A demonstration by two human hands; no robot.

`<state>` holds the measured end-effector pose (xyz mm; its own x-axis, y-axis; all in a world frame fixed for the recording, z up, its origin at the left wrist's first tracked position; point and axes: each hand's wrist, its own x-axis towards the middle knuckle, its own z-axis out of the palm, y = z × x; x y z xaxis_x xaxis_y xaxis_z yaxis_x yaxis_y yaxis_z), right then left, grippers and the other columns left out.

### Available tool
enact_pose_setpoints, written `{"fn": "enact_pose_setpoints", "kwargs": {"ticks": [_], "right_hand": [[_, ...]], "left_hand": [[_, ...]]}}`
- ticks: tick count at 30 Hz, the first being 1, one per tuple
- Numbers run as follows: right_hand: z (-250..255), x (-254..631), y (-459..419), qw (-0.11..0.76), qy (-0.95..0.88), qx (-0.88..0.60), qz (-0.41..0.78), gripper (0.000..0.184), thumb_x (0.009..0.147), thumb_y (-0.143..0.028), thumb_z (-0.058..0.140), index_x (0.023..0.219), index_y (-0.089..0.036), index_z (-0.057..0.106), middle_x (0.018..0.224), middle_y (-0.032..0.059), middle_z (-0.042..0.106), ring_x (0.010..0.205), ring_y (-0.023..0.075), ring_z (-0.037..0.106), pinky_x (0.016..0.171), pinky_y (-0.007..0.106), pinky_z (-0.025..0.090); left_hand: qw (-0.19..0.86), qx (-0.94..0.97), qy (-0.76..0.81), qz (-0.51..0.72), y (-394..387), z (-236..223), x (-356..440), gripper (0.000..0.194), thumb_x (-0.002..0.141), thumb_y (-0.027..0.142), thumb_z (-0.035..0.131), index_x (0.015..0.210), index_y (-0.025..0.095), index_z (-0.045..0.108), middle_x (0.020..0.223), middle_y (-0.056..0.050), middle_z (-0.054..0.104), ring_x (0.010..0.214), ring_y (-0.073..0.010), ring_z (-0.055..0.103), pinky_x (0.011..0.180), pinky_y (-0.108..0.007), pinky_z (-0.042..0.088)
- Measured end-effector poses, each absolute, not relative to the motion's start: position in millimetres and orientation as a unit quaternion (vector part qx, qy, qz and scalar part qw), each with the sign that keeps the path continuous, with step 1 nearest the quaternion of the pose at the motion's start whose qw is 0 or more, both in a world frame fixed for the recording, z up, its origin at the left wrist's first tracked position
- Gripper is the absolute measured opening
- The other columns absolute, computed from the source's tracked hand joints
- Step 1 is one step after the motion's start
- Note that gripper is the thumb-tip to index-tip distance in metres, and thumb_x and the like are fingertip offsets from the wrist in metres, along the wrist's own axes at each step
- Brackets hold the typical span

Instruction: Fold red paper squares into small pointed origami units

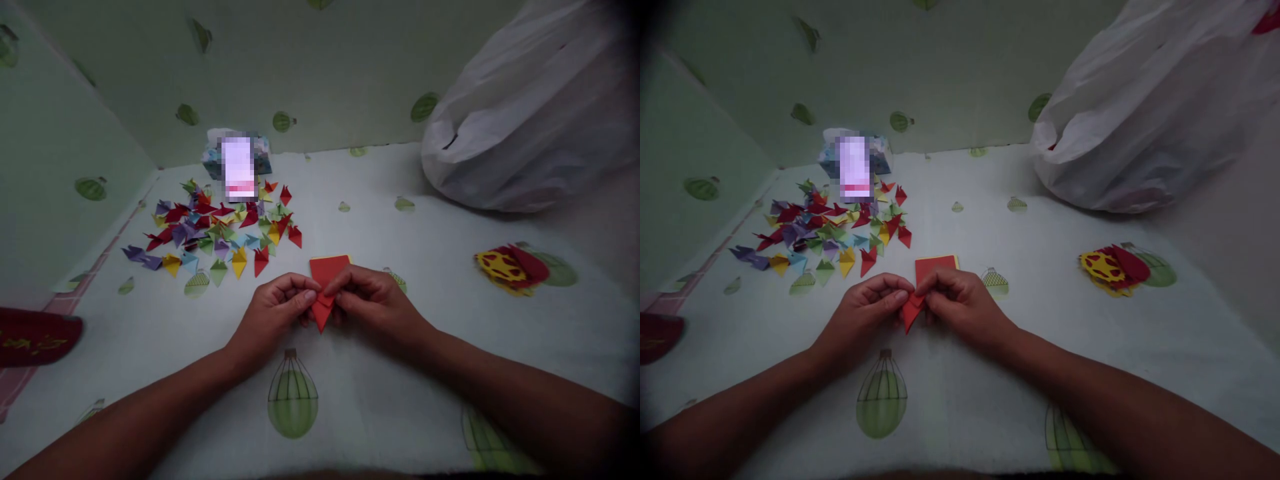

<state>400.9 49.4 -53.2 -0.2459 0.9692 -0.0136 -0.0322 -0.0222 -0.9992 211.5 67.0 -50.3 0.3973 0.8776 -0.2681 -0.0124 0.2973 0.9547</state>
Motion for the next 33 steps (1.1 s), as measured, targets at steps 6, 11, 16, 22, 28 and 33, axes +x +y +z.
{"fn": "enact_pose_setpoints", "kwargs": {"ticks": [6,11,16,22,28,33], "right_hand": [[-56.1,400.9,48.9,0.438,-0.546,-0.423,0.576,0.008,0.079,-0.014,0.058,0.08,-0.019,0.064,0.062,-0.003,0.062,0.056,0.0111,0.056,0.055,0.025,0.043],[-54.0,400.8,49.1,0.422,-0.542,-0.421,0.592,0.005,0.08,-0.015,0.059,0.079,-0.019,0.062,0.063,-0.0027,0.062,0.057,0.0119,0.058,0.056,0.025,0.044],[-52.4,401.4,49.2,0.418,-0.542,-0.414,0.601,0.003,0.084,-0.017,0.058,0.083,-0.019,0.06,0.067,-0.0014,0.064,0.061,0.0125,0.061,0.06,0.026,0.048],[-54.8,402.1,48.9,0.439,-0.504,-0.409,0.621,0.015,0.097,-0.03,0.052,0.095,-0.017,0.06,0.065,-0.0009,0.065,0.057,0.0118,0.06,0.058,0.025,0.049],[-55.4,400.2,49.1,0.391,-0.498,-0.432,0.642,0.029,0.094,-0.042,0.061,0.078,-0.017,0.059,0.063,-0.0011,0.062,0.049,0.0088,0.055,0.046,0.021,0.042],[-56.9,399.8,50.6,0.373,-0.496,-0.452,0.64,0.028,0.09,-0.039,0.064,0.074,-0.017,0.059,0.058,-0.0019,0.061,0.046,0.0081,0.053,0.043,0.02,0.041]], "left_hand": [[0.671,0.486,0.455,0.326,67.9,-48.3,212.1,0.018,0.08,0.031,0.076,0.086,0.016,0.069,0.072,0.001,0.065,0.062,-0.0089,0.054,0.059,-0.021,0.042],[0.661,0.495,0.453,0.334,67.7,-46.3,213.5,0.018,0.077,0.03,0.079,0.081,0.016,0.069,0.073,0.0,0.066,0.067,-0.0114,0.058,0.062,-0.022,0.044],[0.653,0.504,0.446,0.347,69.0,-47.9,212.9,0.016,0.077,0.028,0.078,0.082,0.017,0.068,0.073,0.001,0.066,0.067,-0.0107,0.058,0.064,-0.022,0.045],[0.621,0.523,0.447,0.376,69.7,-47.9,211.4,0.017,0.077,0.025,0.079,0.084,0.017,0.066,0.077,0.002,0.065,0.07,-0.0097,0.058,0.066,-0.021,0.047],[0.603,0.543,0.446,0.377,68.1,-45.2,213.5,0.021,0.076,0.027,0.08,0.084,0.017,0.063,0.078,0.001,0.064,0.07,-0.0104,0.059,0.064,-0.022,0.048],[0.599,0.551,0.442,0.377,67.2,-44.9,214.1,0.019,0.077,0.024,0.078,0.083,0.016,0.062,0.076,0.002,0.062,0.067,-0.0093,0.058,0.062,-0.021,0.048]]}}
